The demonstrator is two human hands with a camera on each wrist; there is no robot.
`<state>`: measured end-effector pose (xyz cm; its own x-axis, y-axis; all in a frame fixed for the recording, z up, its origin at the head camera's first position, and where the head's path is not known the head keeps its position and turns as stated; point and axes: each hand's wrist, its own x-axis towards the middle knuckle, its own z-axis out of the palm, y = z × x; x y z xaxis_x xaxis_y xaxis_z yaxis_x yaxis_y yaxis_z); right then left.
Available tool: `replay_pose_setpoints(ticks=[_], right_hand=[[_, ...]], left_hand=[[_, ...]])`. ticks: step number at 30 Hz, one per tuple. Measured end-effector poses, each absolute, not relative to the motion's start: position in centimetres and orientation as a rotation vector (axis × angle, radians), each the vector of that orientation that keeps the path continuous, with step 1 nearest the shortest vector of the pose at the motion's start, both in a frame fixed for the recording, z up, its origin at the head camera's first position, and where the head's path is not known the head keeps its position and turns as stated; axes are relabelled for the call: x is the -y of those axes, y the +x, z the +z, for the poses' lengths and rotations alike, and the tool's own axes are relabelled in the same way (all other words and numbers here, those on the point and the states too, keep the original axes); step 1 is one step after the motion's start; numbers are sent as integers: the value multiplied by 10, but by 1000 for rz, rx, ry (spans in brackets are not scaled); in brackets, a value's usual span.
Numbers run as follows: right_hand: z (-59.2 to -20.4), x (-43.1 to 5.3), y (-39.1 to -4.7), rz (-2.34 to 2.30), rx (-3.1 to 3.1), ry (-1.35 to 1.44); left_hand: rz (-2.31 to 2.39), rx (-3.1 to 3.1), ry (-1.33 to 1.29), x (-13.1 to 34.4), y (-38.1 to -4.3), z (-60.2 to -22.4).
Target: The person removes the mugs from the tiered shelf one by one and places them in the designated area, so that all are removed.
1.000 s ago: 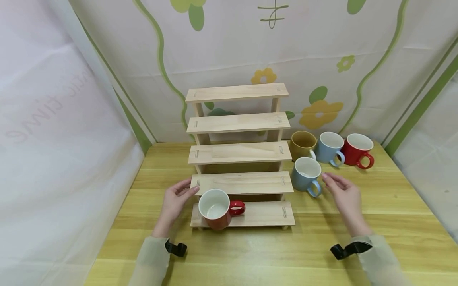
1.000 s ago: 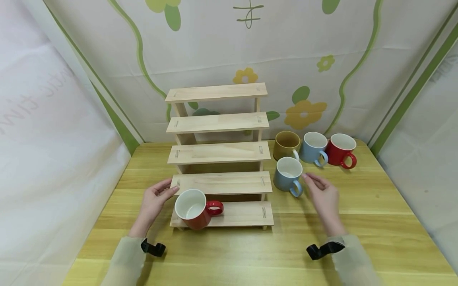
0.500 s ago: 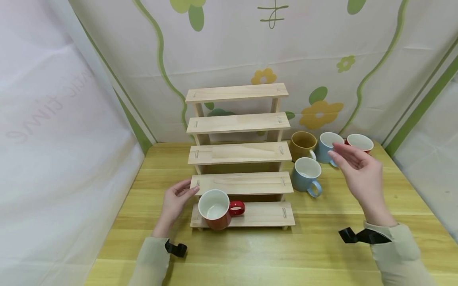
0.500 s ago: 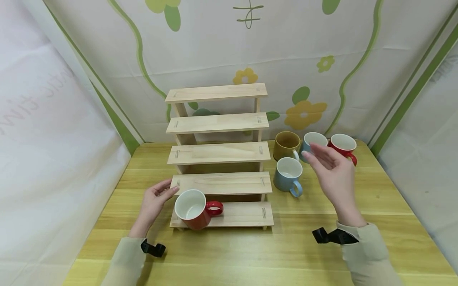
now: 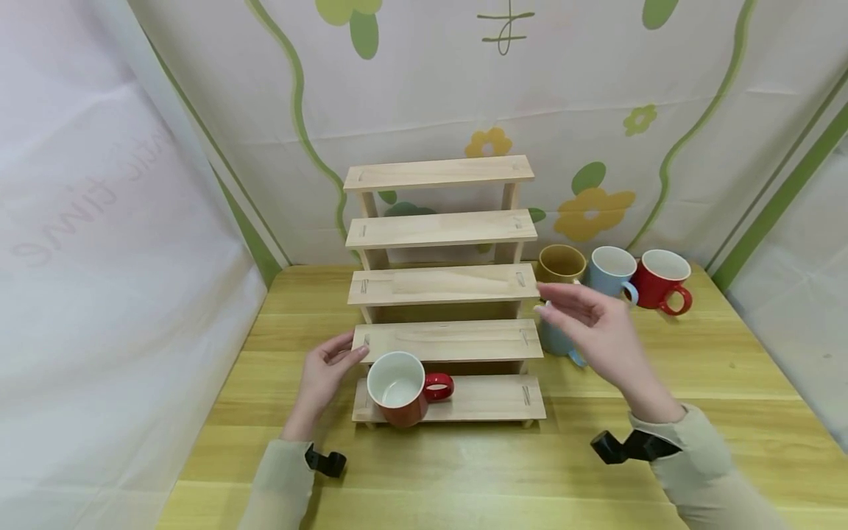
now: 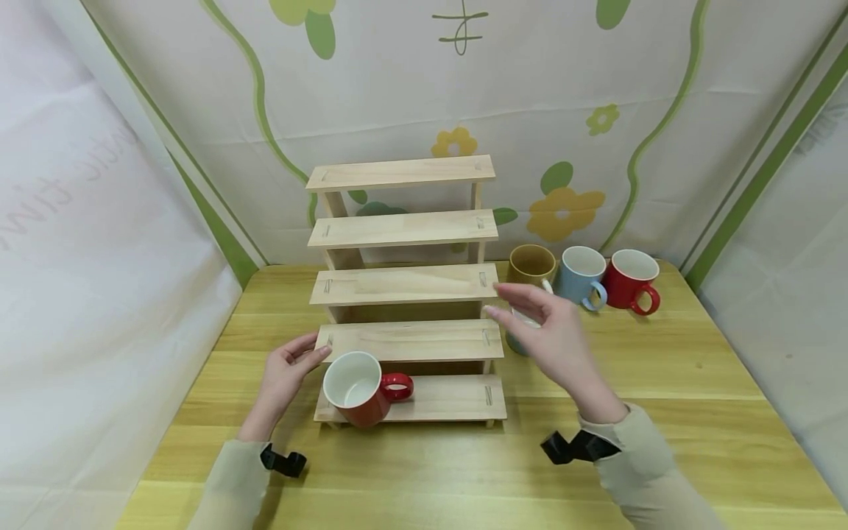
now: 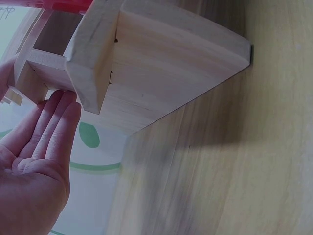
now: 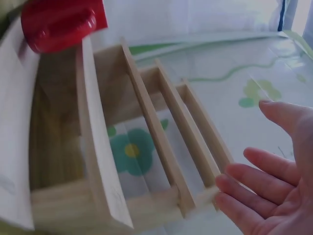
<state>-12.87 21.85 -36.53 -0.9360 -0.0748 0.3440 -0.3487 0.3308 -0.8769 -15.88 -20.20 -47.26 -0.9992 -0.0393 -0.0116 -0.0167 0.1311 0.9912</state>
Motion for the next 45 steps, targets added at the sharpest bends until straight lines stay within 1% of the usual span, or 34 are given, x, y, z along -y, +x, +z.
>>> replay_pose_setpoints(ticks=[4, 11, 18, 31, 45], right_hand=[[-372, -198, -129, 1683, 2405, 477], [-382, -164, -119, 1739, 2508, 579], [-396, -143, -112, 1889, 2507, 682], [-418, -122, -105, 2067, 2599, 683], [-439, -108, -113, 2097, 2593, 729]], left_hand=[[-2072, 2341, 62, 202, -158, -472], [-2074, 2340, 68, 202, -158, -473], [-2066, 2347, 66, 203, -158, -473], [-2068, 2349, 53, 203, -159, -474], [-2039, 2386, 64, 203, -159, -473]])
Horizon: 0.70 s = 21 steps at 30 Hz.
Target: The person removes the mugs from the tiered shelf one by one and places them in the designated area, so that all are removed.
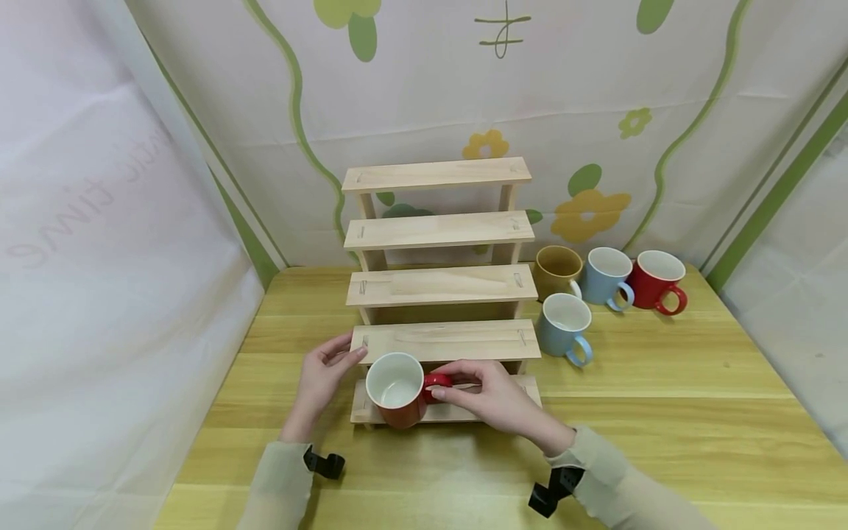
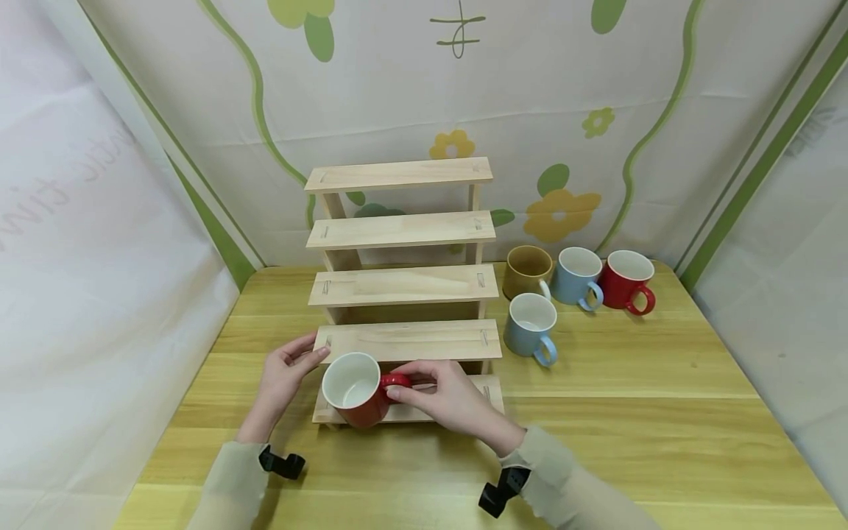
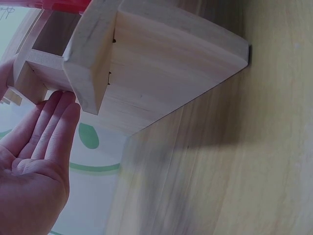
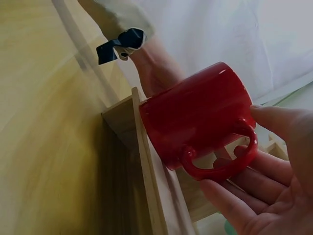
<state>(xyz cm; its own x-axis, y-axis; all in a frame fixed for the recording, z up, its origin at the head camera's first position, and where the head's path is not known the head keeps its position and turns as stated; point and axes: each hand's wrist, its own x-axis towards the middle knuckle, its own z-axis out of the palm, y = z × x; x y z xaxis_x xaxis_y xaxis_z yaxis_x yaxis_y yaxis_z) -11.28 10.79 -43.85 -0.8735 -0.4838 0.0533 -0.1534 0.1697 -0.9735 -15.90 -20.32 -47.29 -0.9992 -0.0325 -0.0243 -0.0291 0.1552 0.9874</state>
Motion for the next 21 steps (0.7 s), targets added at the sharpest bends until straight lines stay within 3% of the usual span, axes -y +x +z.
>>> replay_pose_setpoints(ticks=[21], right_hand=[[-443, -98, -114, -1734, -2238, -561]], left_hand=[[-2054, 2377, 50, 203, -158, -473]])
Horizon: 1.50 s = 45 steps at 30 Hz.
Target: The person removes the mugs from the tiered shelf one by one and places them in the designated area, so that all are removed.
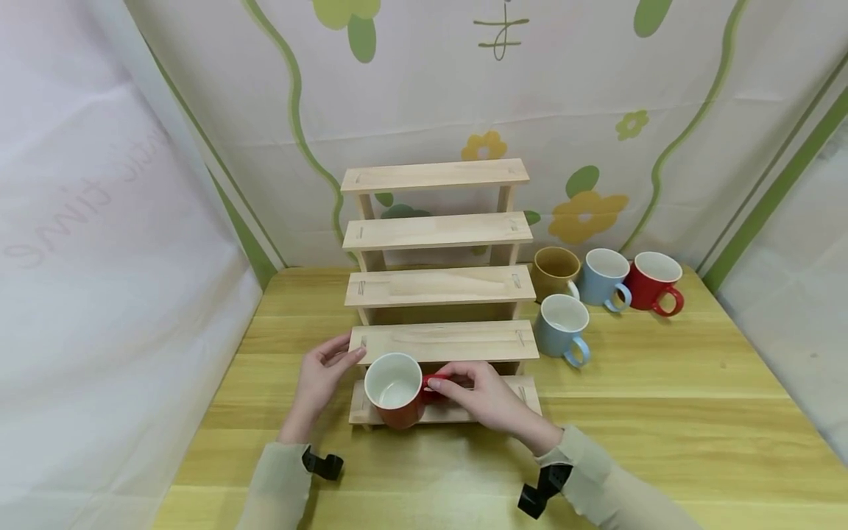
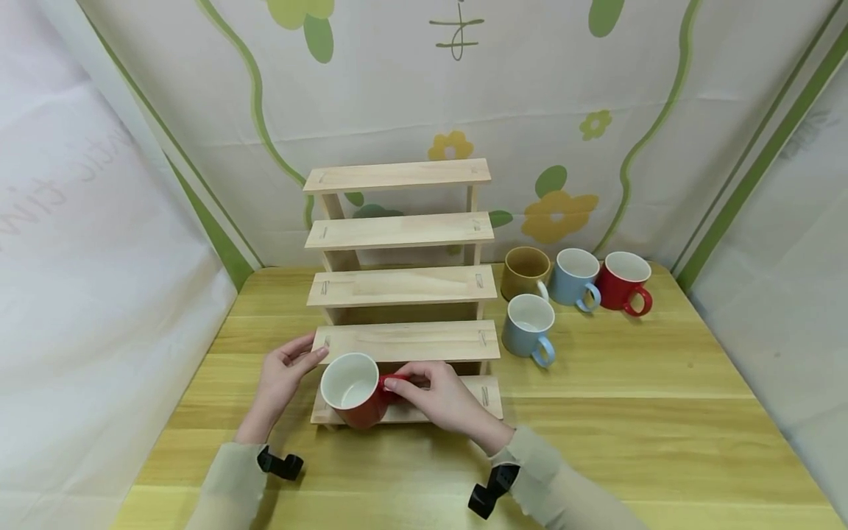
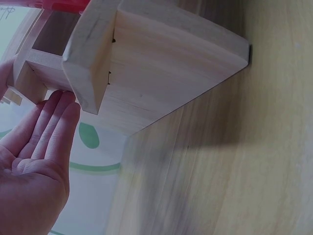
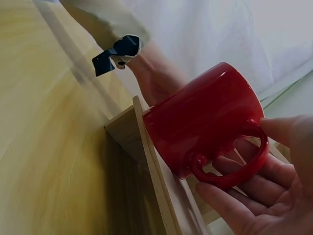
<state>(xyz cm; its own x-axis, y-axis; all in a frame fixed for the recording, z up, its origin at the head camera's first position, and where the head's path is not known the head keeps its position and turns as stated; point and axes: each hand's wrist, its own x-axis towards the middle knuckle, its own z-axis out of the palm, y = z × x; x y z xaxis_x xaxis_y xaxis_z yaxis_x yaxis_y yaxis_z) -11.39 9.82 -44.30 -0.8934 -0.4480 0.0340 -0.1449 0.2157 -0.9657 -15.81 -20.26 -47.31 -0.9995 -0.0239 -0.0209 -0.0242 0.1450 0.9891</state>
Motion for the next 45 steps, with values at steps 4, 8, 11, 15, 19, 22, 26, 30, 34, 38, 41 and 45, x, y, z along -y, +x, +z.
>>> replay_pose_setpoints(ticks=[4, 8, 11, 15, 19, 22, 26, 30, 34, 38, 41, 45], right_hand=[[-443, -98, -113, -1774, -2193, -546], [-443, -98, -113, -1814, -2148, -555], [-444, -98, -112, -1825, -2128, -548], [-446, -100, -111, -1823, -2146, -531], [-448, -101, -111, -1819, -2158, -516], [-449, -101, -110, -1819, -2159, -512], [-451, -102, -109, -1813, -2177, -515], [-453, -103, -109, -1812, -2195, -517], [-453, -103, -106, -1854, -2171, -531], [-451, -103, -104, -1874, -2169, -543], [-449, -104, -102, -1865, -2201, -546], [-446, -107, -101, -1867, -2221, -569]], left_hand=[[2051, -2376, -56, 203, -159, -473], [2055, -2381, -58, 203, -158, -473], [2058, -2380, -57, 203, -158, -474], [2058, -2383, -53, 203, -159, -475], [2060, -2388, -58, 204, -160, -475], [2059, -2393, -61, 204, -160, -475], [2053, -2396, -63, 204, -161, -476], [2046, -2392, -65, 204, -160, -476], [2037, -2388, -71, 203, -159, -475], [2028, -2398, -76, 203, -159, -475], [2025, -2406, -71, 203, -159, -474], [2033, -2394, -63, 202, -159, -473]])
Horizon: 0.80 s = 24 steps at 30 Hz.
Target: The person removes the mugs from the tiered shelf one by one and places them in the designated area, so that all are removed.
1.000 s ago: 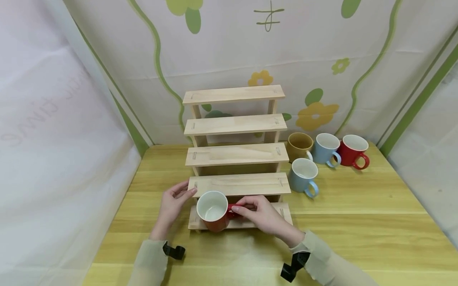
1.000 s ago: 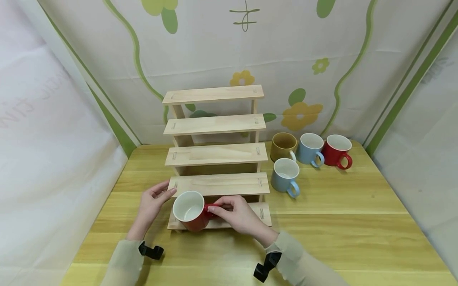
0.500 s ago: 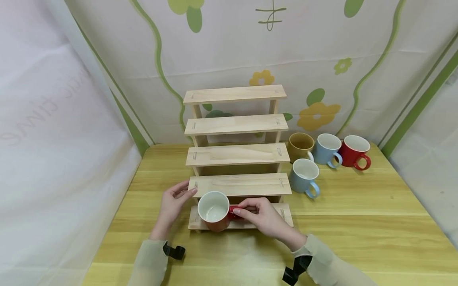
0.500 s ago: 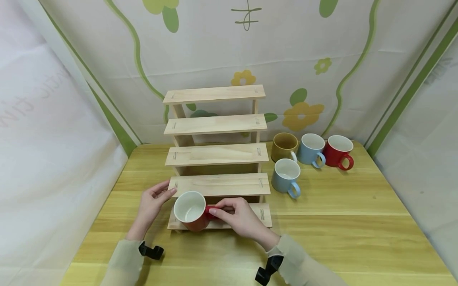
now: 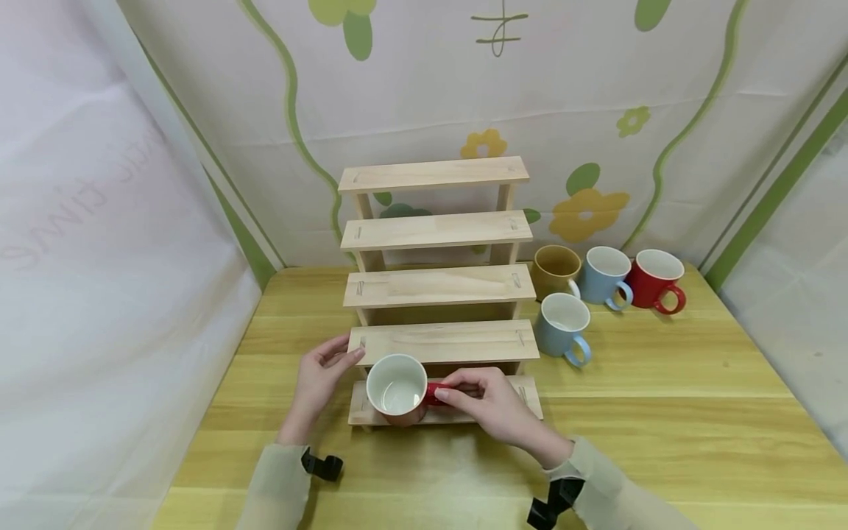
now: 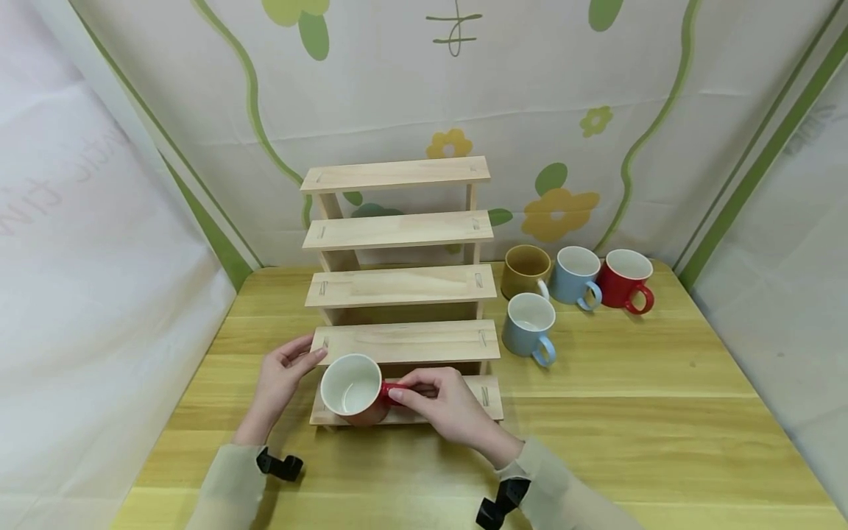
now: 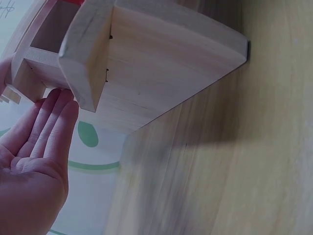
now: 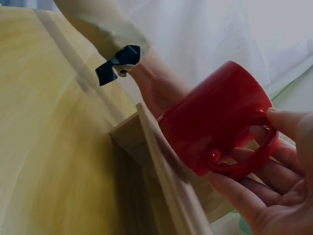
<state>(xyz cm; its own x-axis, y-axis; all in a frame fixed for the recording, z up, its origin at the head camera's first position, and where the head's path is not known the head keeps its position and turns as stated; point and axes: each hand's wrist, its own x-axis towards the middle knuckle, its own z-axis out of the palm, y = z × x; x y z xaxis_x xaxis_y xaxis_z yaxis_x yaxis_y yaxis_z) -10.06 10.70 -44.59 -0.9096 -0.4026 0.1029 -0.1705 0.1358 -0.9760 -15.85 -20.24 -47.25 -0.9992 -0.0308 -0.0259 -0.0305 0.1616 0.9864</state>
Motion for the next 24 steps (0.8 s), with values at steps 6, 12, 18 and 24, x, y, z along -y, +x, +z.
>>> replay_pose_setpoints(ticks=[6, 12, 18, 24], right_hand=[[-439, -112, -98, -1881, -2225, -609], [-433, -120, -95, -1876, -2241, -634], [-423, -130, -95, -1945, -2181, -652], [-408, -143, -97, -2015, -2103, -630]], left_hand=[[-2057, 2383, 55, 203, -158, -473], [-2045, 2392, 44, 205, -160, -477], [-2040, 2386, 33, 205, -161, -477], [-2036, 2395, 26, 206, -160, -476]])
